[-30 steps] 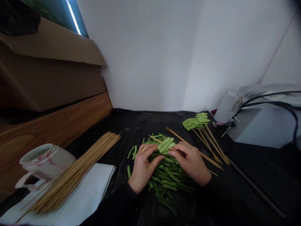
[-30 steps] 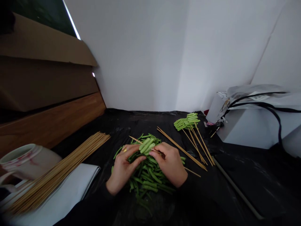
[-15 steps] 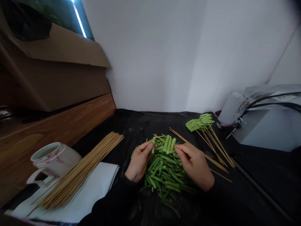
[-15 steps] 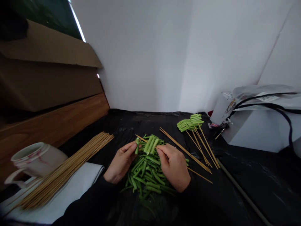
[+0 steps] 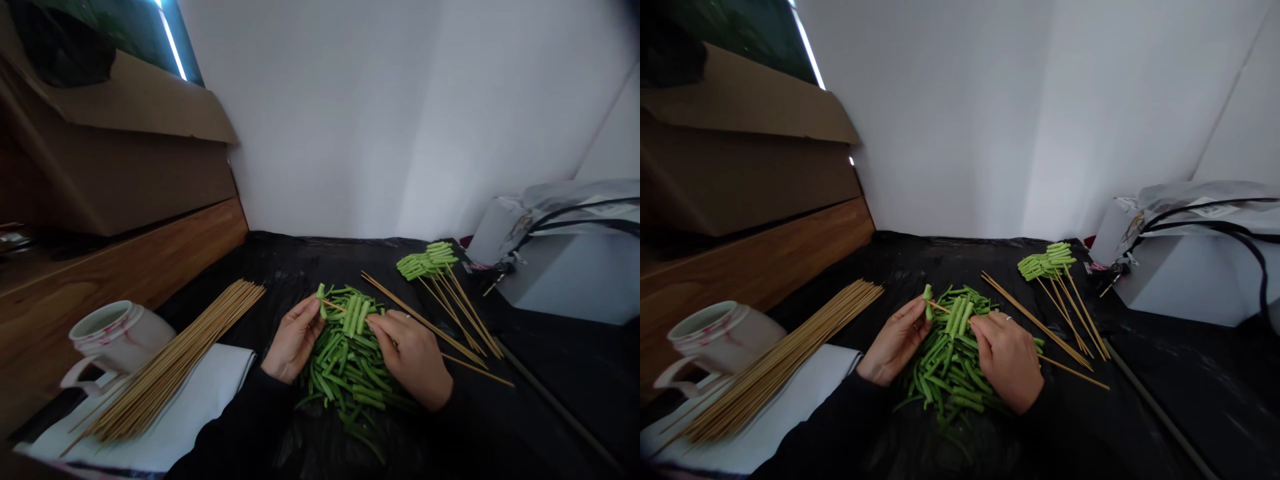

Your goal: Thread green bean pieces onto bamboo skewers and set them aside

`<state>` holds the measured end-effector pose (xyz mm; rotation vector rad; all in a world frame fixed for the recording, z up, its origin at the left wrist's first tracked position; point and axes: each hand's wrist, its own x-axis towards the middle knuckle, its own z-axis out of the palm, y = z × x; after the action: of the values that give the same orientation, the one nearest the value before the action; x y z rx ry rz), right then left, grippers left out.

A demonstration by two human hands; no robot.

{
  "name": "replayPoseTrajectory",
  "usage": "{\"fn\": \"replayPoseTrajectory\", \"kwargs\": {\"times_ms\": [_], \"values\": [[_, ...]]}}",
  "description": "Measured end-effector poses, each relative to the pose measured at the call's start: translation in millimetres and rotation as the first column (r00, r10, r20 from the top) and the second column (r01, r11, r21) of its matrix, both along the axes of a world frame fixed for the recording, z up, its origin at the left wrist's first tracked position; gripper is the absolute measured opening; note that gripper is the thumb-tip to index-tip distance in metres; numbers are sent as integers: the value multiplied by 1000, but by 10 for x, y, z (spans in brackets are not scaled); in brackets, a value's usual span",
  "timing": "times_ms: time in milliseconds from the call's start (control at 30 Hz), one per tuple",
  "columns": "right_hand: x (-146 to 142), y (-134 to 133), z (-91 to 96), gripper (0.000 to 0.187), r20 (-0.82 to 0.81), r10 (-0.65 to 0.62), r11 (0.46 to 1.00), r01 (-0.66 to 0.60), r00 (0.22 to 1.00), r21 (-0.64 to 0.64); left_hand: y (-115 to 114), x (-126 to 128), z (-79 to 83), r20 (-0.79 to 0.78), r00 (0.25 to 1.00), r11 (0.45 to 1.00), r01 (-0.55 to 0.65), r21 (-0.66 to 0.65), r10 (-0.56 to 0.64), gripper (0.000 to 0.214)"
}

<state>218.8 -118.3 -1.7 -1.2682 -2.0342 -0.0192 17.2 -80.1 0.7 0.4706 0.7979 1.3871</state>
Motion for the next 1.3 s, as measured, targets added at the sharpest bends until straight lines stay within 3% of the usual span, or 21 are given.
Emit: {"fn": "replayPoseTrajectory", "kwargs": {"times_ms": [367, 700, 1000, 1300], "values": [[-6, 2, -14, 25, 18, -7, 1000, 8, 1000, -5, -26, 4, 32, -6, 1000, 1000, 9, -11, -9, 13], [-3, -6, -10, 24, 30, -28, 1000, 28, 999, -13, -38, 36, 48, -49, 999, 996, -3, 89, 7, 15], [-7, -11, -4, 25, 34, -41, 999, 41, 999, -18, -16, 10, 56, 4, 1000, 1000, -4, 4, 4, 12], [-8, 3, -28, 25, 45, -31, 999, 31, 999, 12, -26, 11, 44, 9, 1000, 1000, 17, 22, -17, 14]]}}
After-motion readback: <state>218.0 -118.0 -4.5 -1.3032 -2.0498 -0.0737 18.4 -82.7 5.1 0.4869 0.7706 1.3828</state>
